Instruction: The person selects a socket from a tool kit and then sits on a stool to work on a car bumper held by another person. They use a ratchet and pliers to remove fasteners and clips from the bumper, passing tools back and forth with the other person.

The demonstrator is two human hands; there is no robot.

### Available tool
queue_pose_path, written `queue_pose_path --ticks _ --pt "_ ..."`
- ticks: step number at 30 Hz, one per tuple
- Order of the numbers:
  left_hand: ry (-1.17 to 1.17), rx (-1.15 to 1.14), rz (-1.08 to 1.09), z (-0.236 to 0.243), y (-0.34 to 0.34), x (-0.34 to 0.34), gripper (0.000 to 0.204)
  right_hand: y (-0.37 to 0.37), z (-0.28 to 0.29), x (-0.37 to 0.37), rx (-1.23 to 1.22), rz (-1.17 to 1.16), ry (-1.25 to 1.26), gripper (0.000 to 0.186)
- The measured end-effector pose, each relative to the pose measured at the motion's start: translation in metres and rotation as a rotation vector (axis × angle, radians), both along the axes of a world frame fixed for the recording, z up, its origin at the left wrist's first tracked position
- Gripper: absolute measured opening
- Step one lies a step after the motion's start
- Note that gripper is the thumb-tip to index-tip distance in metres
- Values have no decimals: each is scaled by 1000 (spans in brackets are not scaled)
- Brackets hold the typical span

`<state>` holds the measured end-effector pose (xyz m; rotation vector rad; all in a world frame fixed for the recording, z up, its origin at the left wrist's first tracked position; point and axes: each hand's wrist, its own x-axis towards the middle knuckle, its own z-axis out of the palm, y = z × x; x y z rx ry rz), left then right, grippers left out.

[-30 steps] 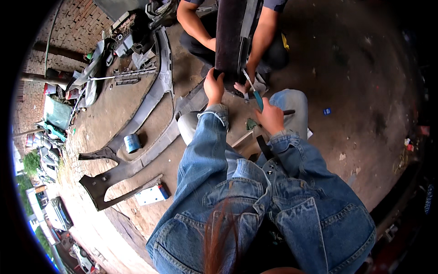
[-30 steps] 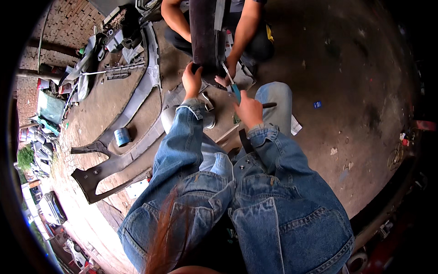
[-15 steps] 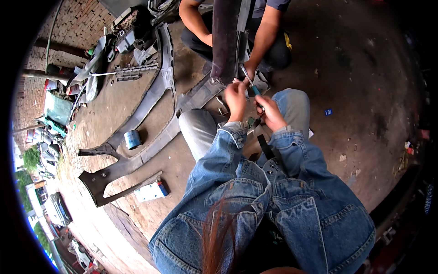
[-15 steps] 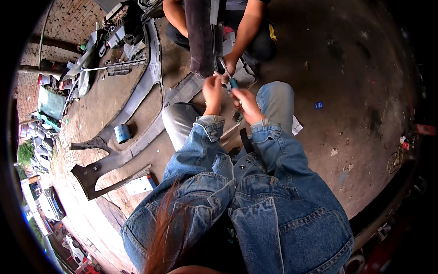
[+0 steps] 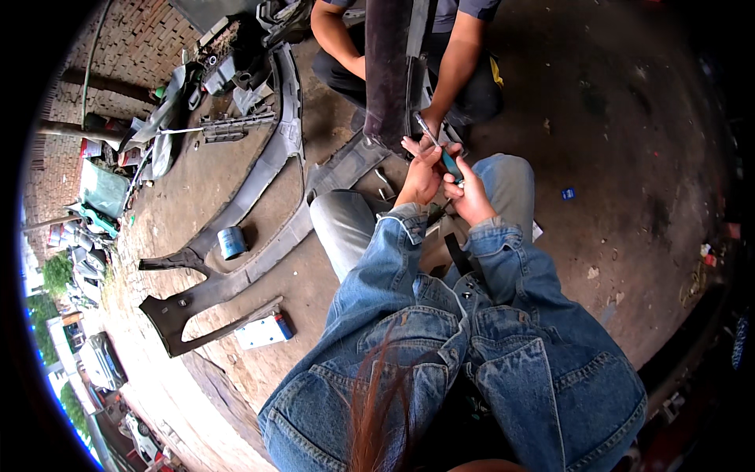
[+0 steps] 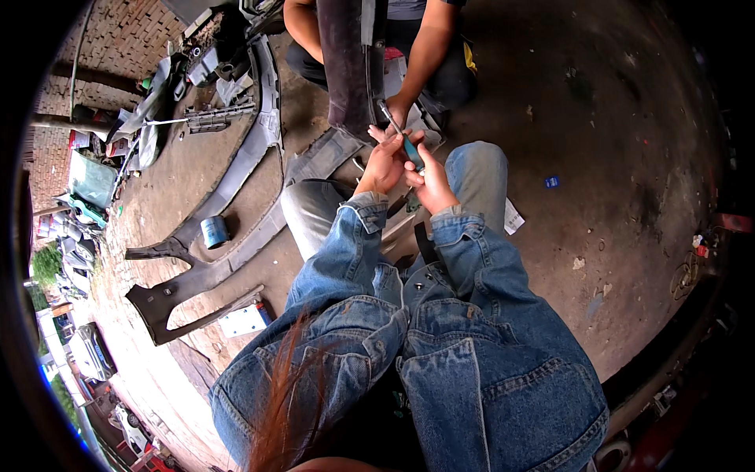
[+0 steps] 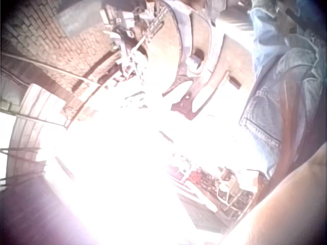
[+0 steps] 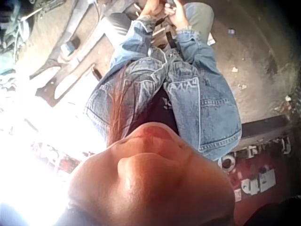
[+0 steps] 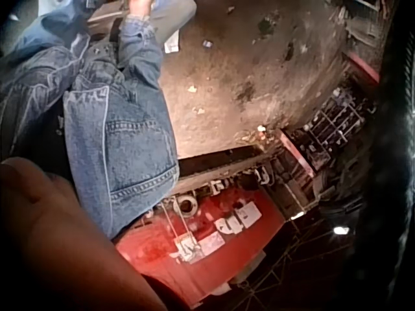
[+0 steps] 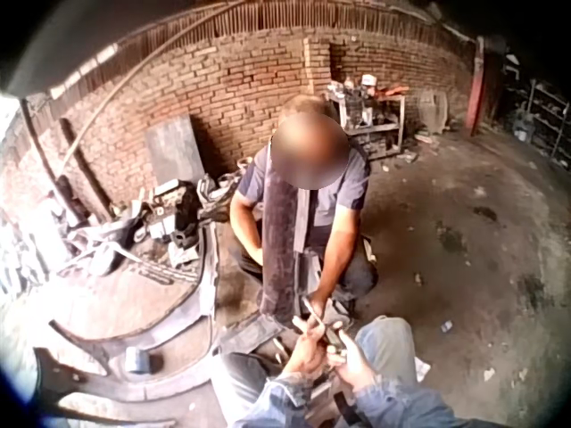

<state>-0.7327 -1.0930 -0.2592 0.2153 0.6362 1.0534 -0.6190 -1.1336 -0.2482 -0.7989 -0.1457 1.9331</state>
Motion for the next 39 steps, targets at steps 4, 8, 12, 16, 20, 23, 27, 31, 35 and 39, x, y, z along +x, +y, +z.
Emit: queue_pose_path --ticks 4,8,12,16,20,23,27,31,35,39 --pt "523 -64 -112 -10 4 -5 26 -3 -8 -15 95 -36 -485 29" --pt "238 -108 26 -12 5 -2 16 -2 -15 -18 111 -137 -602 28" --pt "143 -80 -61 -14 8 -9 25 1 6 -10 5 -61 -127 23" --pt "37 -62 -2 -2 1 -3 32 3 -4 -3 -71 -18 -27 28" --pt "234 -43 20 -8 -1 -10 24 1 -5 -14 60 -91 -463 26" --pt "314 -80 85 -16 -2 -9 16 0 -7 -19 112 -128 -596 27" --pt "365 -44 20 -13 -4 -9 16 -2 -7 -21 165 -145 -690 27" --pt "302 -43 -2 -14 -2 -9 16 2 -12 -12 3 -69 -248 25" --pt "150 -82 -106 -17 -1 -17 19 11 -14 2 -69 38 255 28" --pt "300 -154 22 -5 -4 -14 27 5 -12 -10 35 -23 -126 25"
